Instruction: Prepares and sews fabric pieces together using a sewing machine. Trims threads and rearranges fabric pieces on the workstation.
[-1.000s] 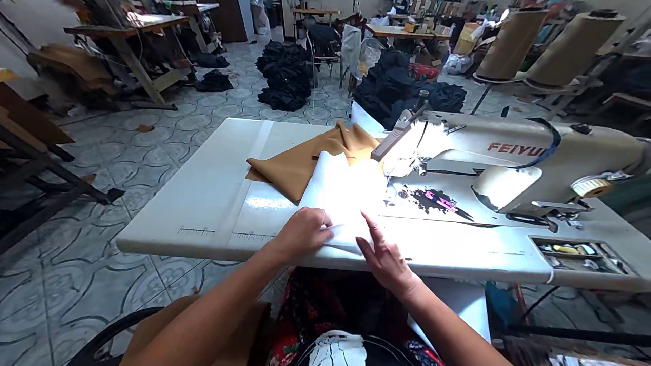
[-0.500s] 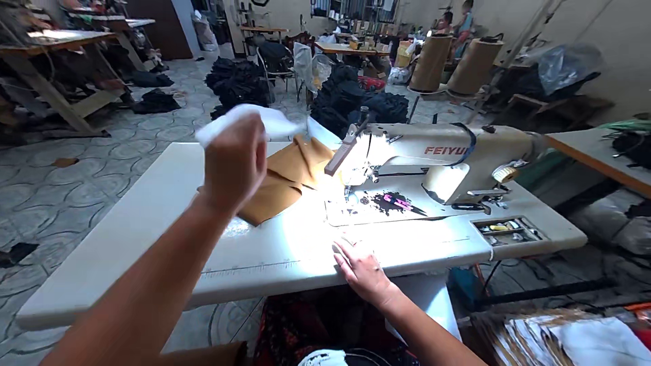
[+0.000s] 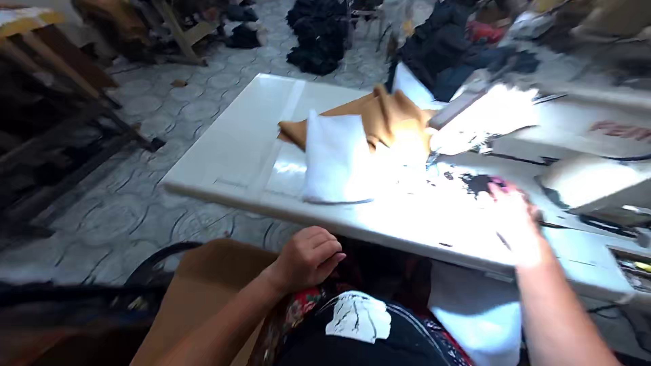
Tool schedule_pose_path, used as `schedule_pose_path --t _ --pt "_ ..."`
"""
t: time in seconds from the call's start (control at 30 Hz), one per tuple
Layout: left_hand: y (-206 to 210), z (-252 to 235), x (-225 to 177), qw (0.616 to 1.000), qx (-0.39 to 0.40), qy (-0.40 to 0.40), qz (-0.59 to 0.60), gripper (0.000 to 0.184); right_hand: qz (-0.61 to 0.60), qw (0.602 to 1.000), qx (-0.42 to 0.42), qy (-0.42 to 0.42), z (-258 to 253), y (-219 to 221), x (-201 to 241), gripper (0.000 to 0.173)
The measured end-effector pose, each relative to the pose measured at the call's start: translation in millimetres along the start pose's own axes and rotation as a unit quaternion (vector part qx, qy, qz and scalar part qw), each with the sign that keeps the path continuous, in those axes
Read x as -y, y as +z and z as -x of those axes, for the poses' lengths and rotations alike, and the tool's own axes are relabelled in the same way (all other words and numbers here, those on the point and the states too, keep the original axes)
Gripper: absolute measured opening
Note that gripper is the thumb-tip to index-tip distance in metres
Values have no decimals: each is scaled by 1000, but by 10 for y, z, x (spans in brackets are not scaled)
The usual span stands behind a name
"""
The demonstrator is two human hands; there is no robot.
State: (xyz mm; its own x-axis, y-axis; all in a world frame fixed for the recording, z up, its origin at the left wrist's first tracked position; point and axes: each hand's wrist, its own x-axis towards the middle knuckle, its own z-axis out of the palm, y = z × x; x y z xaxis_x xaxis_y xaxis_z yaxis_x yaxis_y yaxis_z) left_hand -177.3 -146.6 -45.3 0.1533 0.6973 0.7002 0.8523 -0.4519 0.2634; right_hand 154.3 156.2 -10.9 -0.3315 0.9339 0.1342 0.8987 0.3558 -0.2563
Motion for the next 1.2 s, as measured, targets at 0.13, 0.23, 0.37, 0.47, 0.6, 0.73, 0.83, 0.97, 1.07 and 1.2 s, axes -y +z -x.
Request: schedule_pose_path --t 0.13,0.23,0.37,0.47,0.6,0.73,0.83,0.97,1.07,1.2 --pt "-177 699 133 926 204 -312 -48 28 -19 998 -35 -39 147 -62 8 51" --pt "-245 929 610 759 351 -548 -35 30 -70 991 -68 -88 344 -43 163 54" --pt "60 1163 1169 693 385 -603 -93 34 -144 980 -46 -126 700 -56 551 51" --pt "316 1127 1213 624 441 -629 -142 43 -159 968 -52 -186 895 -84 841 55" --pt "484 1154 1129 586 498 -615 -174 28 -184 949 -28 -256 1029 -76 897 54" --pt "467 1565 1253 704 323 -621 -123 29 -204 936 -32 -287 1140 -32 925 49" --pt "588 1978 1427 774 88 -618 -107 35 -257 908 -70 -325 1203 159 1009 40" --pt "216 1707 975 723 -292 -623 -62 41 -366 841 -60 -393 1402 522 1289 23" --pt "-340 953 722 682 -489 -542 -45 38 -401 813 61 -417 1593 745 1608 27" --pt "-752 -292 423 786 -540 -301 7 30 -452 737 269 -424 1615 757 2140 73"
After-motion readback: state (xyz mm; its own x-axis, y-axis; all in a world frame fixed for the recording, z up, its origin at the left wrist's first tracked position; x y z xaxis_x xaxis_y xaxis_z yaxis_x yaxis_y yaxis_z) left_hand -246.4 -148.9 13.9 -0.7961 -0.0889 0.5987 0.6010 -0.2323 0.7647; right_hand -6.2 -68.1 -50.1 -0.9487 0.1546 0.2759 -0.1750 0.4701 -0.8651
